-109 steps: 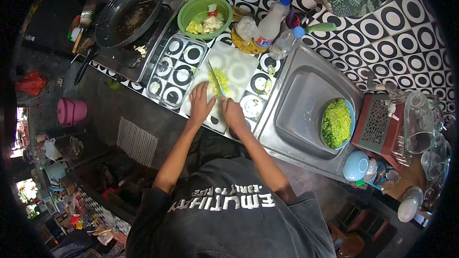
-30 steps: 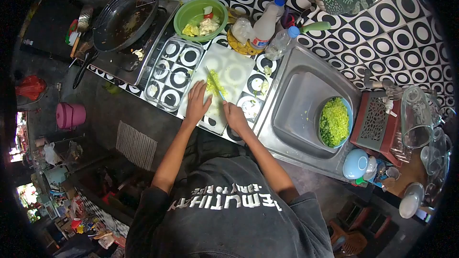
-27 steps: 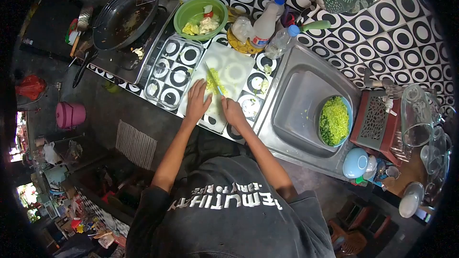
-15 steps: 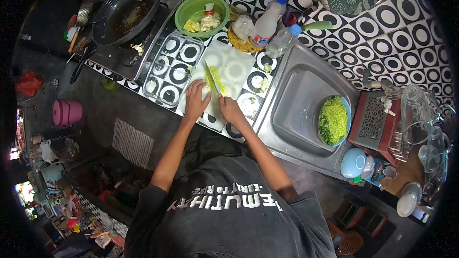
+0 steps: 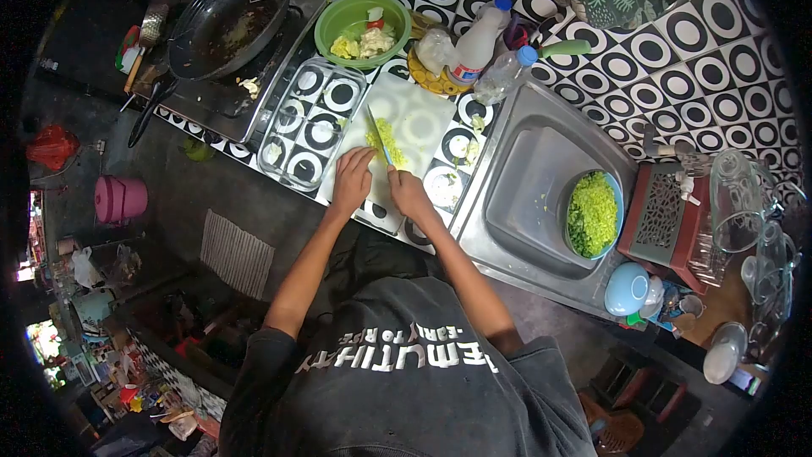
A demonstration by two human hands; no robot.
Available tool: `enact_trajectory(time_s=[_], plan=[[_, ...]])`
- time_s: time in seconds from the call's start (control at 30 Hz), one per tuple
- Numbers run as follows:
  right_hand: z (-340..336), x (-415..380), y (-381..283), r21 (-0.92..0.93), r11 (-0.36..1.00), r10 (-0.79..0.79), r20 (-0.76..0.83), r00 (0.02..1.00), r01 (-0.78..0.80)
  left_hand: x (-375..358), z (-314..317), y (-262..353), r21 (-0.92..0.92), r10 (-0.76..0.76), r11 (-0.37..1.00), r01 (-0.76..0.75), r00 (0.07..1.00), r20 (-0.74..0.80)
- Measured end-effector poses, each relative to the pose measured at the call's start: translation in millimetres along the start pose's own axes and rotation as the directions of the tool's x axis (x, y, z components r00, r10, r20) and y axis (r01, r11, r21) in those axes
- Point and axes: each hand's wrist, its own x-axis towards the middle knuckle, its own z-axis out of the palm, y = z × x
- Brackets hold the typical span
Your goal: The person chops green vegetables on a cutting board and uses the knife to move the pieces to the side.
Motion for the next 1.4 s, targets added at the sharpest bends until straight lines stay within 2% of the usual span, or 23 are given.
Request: enact_trajectory(time_s=[0.1, 0.13, 0.23, 0.37, 0.47, 0.57, 0.6, 0.7, 0.73, 0.83, 0.87, 0.93, 1.07, 1.17, 1.2, 1.27, 1.4], plan=[[20.5, 16.1, 31.8, -0.174, 0.973, -0.176, -0.126, 0.976, 0.152, 1.6, -0.7, -0.9, -0.052, 0.017, 0.999, -0.016, 0.999, 0.028], [28.2, 18.3, 35.9, -0.329, 0.902, -0.364, -0.237, 0.901, 0.278, 1.3, -1.5, -0.6, -0.062, 0.007, 0.998, -0.005, 0.999, 0.039], [31.1, 21.4, 33.5, -0.314, 0.908, -0.362, -0.247, 0.899, 0.279, 1.1, -2.6, -0.7, -0.072, -0.029, 0.997, 0.032, 0.999, 0.044], [15.4, 24.5, 22.3, -0.152, 0.982, -0.133, -0.144, 0.981, 0.111, 3.3, 1.0, -2.6, -0.093, -0.084, 0.993, 0.078, 0.994, -0.063], [0.6, 9.7, 2.7, -0.038, 0.999, -0.013, -0.079, 0.997, 0.01, 18.6, -3.4, -0.5, -0.097, -0.124, 0.988, 0.123, 0.992, -0.004], [4.3, 18.7, 15.9, -0.112, 0.994, -0.014, -0.14, 0.99, -0.002, 33.1, 6.2, -8.5, -0.042, -0.114, 0.992, 0.116, 0.993, 0.044], [9.7, 20.0, 16.1, -0.233, 0.97, -0.12, -0.223, 0.967, 0.066, 36.5, 10.6, -11.7, -0.003, -0.086, 0.996, 0.087, 0.995, 0.045], [23.4, 24.3, 18.7, -0.297, 0.949, -0.191, -0.265, 0.945, 0.108, 37.9, 16.1, -18.9, -0.001, -0.06, 0.998, 0.06, 0.997, 0.056], [23.9, 30.2, 22.9, -0.339, 0.932, -0.229, -0.273, 0.934, 0.129, 37.4, 16.0, -20.2, -0.001, -0.015, 1.0, 0.015, 1.0, 0.018], [11.3, 30.1, 13.1, -0.118, 0.993, -0.024, -0.173, 0.985, 0.003, 35.8, 11.7, -21.3, -0.078, -0.02, 0.997, 0.023, 0.999, 0.048], [7.8, 25.5, 8.6, -0.06, 0.998, 0.026, -0.142, 0.989, -0.035, 34.7, 10.5, -21.4, -0.065, 0.013, 0.998, -0.012, 1.0, 0.011], [1.6, 5.4, -17.7, 0.063, 0.991, 0.123, -0.075, 0.99, -0.118, 29.6, 5.5, -19.5, -0.074, 0.001, 0.997, 0.003, 0.999, 0.052], [18.3, -3.6, -16.8, 0.055, 0.991, 0.127, -0.147, 0.981, -0.12, 25.8, -1.3, -15.4, -0.117, -0.015, 0.993, 0.022, 0.998, 0.067], [43.0, 8.9, 13.7, -0.165, 0.986, -0.082, -0.298, 0.951, 0.033, 22.1, -8.0, -18.3, -0.224, -0.044, 0.972, 0.073, 0.99, 0.133], [49.5, 5.5, 13.6, -0.199, 0.975, -0.161, -0.35, 0.923, 0.095, 18.2, -7.4, -21.9, -0.223, -0.007, 0.974, 0.035, 0.992, 0.124], [52.5, 13.8, 13.6, -0.219, 0.97, -0.181, -0.37, 0.911, 0.104, 15.4, -5.2, -27.7, -0.221, 0.072, 0.974, -0.049, 0.993, 0.097], [38.0, 25.1, 1.0, -0.227, 0.97, -0.164, -0.337, 0.927, 0.089, 8.9, -12.6, -28.2, -0.16, 0.131, 0.981, -0.11, 0.983, 0.13]])
